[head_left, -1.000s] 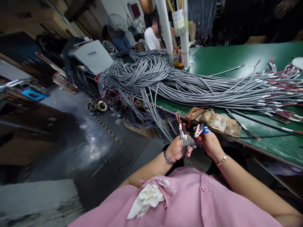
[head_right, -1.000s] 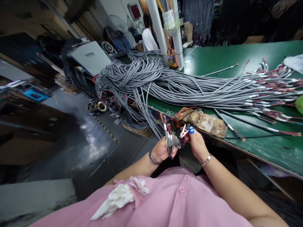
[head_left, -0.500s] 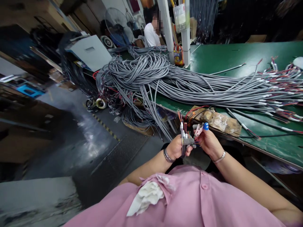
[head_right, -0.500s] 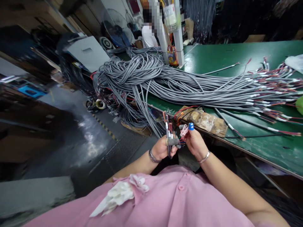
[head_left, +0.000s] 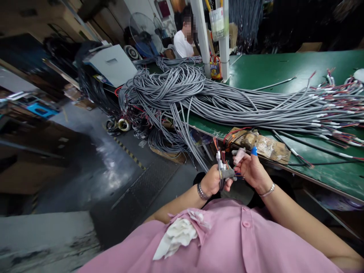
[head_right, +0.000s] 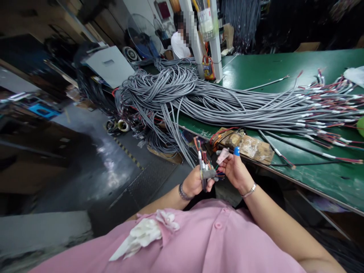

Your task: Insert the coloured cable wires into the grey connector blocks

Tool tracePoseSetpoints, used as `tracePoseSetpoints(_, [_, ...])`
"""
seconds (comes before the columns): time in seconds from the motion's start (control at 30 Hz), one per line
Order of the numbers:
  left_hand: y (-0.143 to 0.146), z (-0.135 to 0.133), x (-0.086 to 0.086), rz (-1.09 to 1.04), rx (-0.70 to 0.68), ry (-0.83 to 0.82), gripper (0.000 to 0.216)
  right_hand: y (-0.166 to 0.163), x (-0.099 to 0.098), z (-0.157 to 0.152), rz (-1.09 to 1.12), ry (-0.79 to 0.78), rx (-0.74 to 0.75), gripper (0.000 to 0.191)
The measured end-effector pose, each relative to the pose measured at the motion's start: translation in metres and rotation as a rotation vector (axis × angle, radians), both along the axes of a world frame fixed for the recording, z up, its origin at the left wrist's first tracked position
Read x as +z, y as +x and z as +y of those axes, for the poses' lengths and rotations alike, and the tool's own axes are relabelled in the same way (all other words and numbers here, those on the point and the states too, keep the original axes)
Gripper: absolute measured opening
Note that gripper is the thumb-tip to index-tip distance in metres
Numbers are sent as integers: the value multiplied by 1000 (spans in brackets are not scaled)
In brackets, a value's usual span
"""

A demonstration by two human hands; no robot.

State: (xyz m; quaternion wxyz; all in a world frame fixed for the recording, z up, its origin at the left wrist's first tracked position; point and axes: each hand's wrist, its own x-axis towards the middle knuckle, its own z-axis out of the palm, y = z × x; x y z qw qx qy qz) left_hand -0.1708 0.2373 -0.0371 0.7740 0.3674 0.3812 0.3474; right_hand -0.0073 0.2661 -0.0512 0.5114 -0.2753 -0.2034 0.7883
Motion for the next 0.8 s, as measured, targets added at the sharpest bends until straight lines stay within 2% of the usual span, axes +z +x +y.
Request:
tracePoseSetpoints(0.1, [2, -13, 2, 21, 68, 53, 32, 4, 0, -3, 13, 23, 51, 49])
tracePoseSetpoints(0.23, [7, -22, 5, 23, 193, 90, 32, 4, 2, -7, -67, 50, 16, 33])
tracePoseSetpoints(0.33, [12, -23, 6, 27, 254, 80, 34, 4, 2, -7, -112, 64, 7, 32])
tracePoseSetpoints(0.53, [14, -17, 6, 43, 260, 72, 37, 1, 0, -3, -107, 45, -29, 35])
tracePoseSetpoints(0.8, [17, -8, 3, 106, 182, 51, 41, -5, -5, -1, -123, 21, -155, 35])
